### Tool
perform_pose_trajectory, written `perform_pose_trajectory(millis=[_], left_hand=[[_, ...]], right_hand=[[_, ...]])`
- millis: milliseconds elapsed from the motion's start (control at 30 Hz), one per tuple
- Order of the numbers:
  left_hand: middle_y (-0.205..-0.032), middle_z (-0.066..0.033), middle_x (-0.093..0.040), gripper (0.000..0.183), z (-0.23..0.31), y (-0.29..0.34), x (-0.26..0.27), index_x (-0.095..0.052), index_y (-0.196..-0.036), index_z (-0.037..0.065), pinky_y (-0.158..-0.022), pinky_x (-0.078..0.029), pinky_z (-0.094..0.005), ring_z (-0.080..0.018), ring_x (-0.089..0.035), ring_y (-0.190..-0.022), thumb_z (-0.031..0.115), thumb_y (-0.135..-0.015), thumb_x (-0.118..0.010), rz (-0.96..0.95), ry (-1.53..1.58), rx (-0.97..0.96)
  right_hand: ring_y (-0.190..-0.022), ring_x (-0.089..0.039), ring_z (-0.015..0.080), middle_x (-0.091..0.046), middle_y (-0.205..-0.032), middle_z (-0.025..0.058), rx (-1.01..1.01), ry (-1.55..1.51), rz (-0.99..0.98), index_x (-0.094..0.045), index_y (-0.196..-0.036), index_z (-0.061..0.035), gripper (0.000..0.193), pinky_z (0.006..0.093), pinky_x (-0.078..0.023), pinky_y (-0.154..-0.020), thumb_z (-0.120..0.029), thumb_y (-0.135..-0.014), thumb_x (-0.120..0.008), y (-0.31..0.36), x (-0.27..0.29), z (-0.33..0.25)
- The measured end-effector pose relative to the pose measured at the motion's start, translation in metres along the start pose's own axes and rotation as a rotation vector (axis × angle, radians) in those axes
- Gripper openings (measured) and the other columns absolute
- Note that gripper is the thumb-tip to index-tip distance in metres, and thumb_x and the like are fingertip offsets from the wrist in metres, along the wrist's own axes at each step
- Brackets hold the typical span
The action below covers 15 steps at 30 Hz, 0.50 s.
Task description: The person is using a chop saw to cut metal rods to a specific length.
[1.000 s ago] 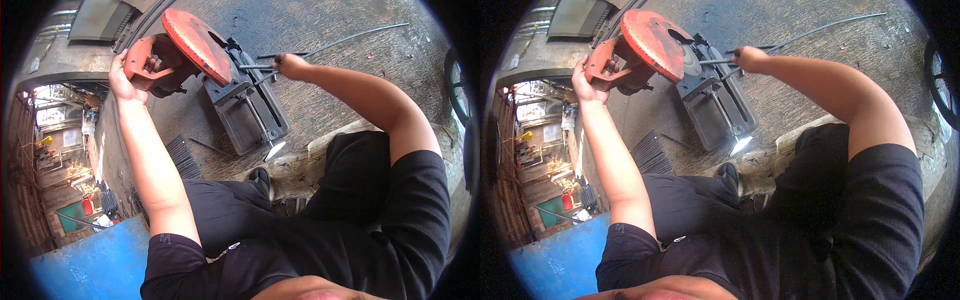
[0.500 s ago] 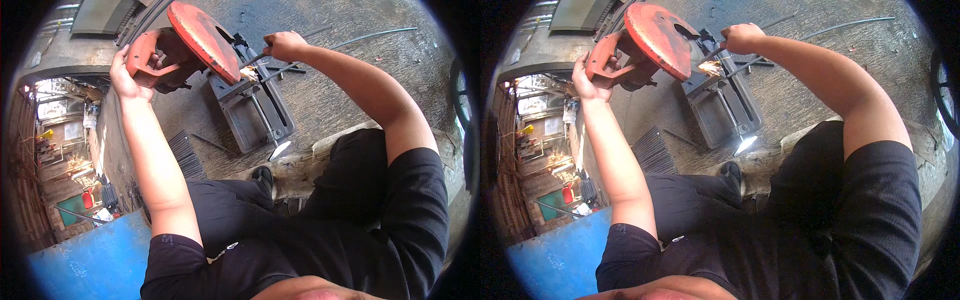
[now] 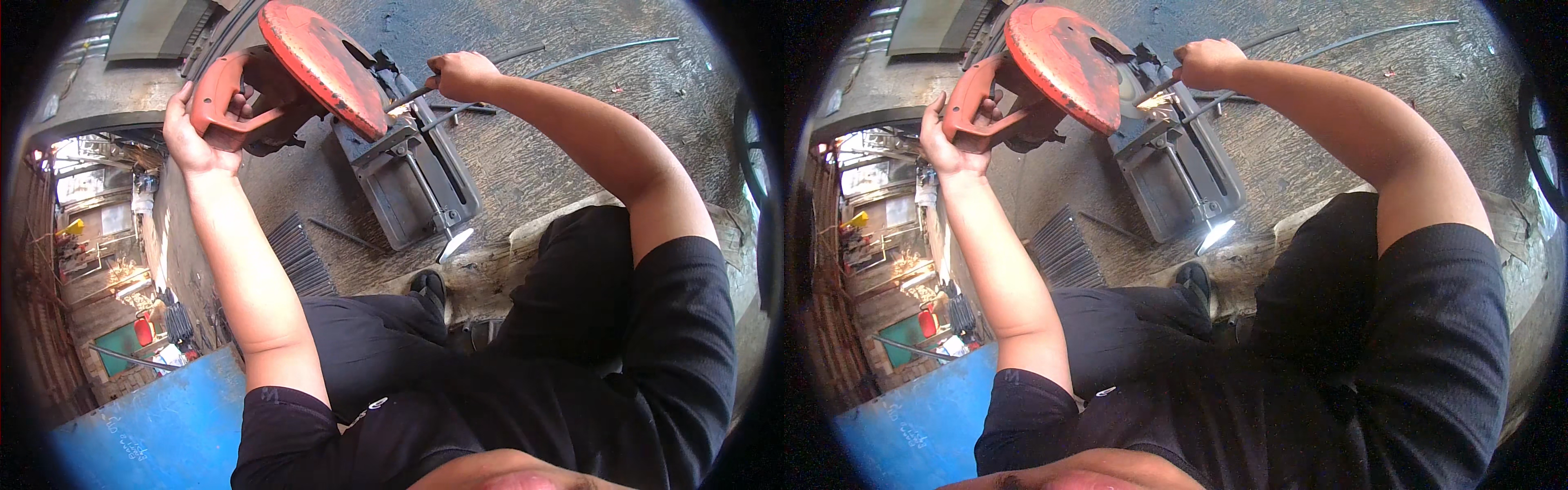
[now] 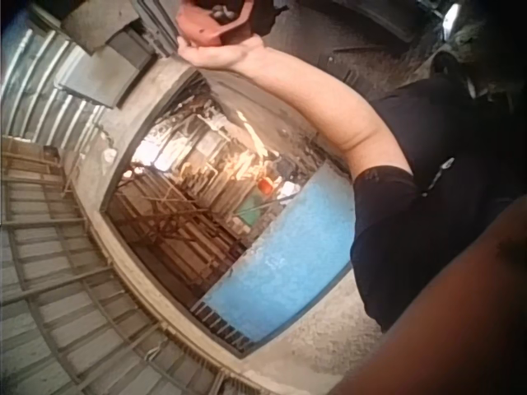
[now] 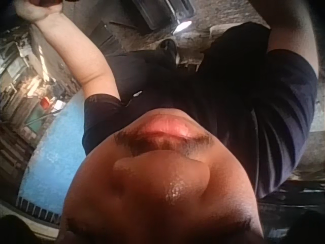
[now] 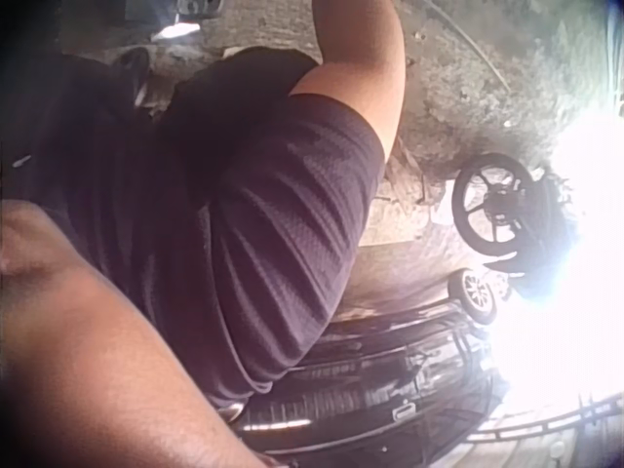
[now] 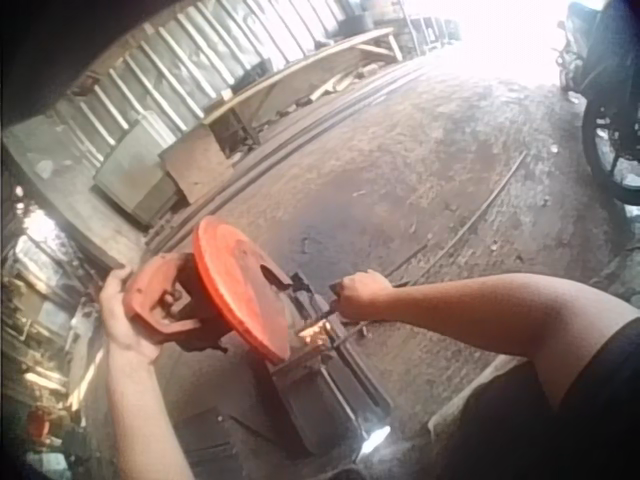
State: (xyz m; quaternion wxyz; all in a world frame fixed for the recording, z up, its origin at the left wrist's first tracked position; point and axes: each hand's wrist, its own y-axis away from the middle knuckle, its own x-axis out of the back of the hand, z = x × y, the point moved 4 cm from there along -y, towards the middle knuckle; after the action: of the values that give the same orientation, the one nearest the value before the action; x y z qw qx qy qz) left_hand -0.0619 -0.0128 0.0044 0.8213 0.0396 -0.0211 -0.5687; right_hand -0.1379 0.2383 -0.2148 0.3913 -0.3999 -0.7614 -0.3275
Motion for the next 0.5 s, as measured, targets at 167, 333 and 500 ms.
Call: perform_pose_trajectory(millis=[167,333,500], left_hand=[[-0.090,-0.0188,-0.063,0.052,0.0005,-0.0013,-0.0012,-0.054,-0.116,-0.007,-0.066,-0.050,-0.0367,-0.0247,-0.060,-0.074,0.035,-0.090,-0.038,-0.031,0.002,0.002],[-0.090,-0.0185,-0.062,0.053,0.0000,-0.0015,-0.0003,-0.053,-0.116,-0.007,-0.066,-0.049,-0.0359,-0.0244,-0.060,-0.074,0.036,-0.089,-0.039,-0.003,0.004,0.009],[-0.092,-0.0205,-0.061,0.056,0.0011,-0.0001,-0.0002,-0.049,-0.120,-0.009,-0.070,-0.049,-0.0369,-0.0252,-0.060,-0.075,0.037,-0.089,-0.041,-0.007,0.002,-0.002]], right_hand=[[-0.105,-0.062,0.0292,-0.066,-0.109,0.0125,0.013,0.002,0.051,-0.062,-0.114,-0.0156,0.036,0.0432,-0.042,-0.096,-0.039,-0.089,-0.052,0.0025,0.0011,-0.0002],[-0.105,-0.062,0.0290,-0.066,-0.109,0.0124,0.023,0.010,0.047,-0.062,-0.115,-0.0158,0.037,0.0435,-0.041,-0.097,-0.039,-0.089,-0.052,0.0026,-0.0019,0.0008],[-0.106,-0.061,0.0290,-0.066,-0.110,0.0125,0.023,0.008,0.041,-0.061,-0.116,-0.0153,0.037,0.0436,-0.040,-0.099,-0.038,-0.088,-0.052,0.0001,-0.0039,0.0018]])
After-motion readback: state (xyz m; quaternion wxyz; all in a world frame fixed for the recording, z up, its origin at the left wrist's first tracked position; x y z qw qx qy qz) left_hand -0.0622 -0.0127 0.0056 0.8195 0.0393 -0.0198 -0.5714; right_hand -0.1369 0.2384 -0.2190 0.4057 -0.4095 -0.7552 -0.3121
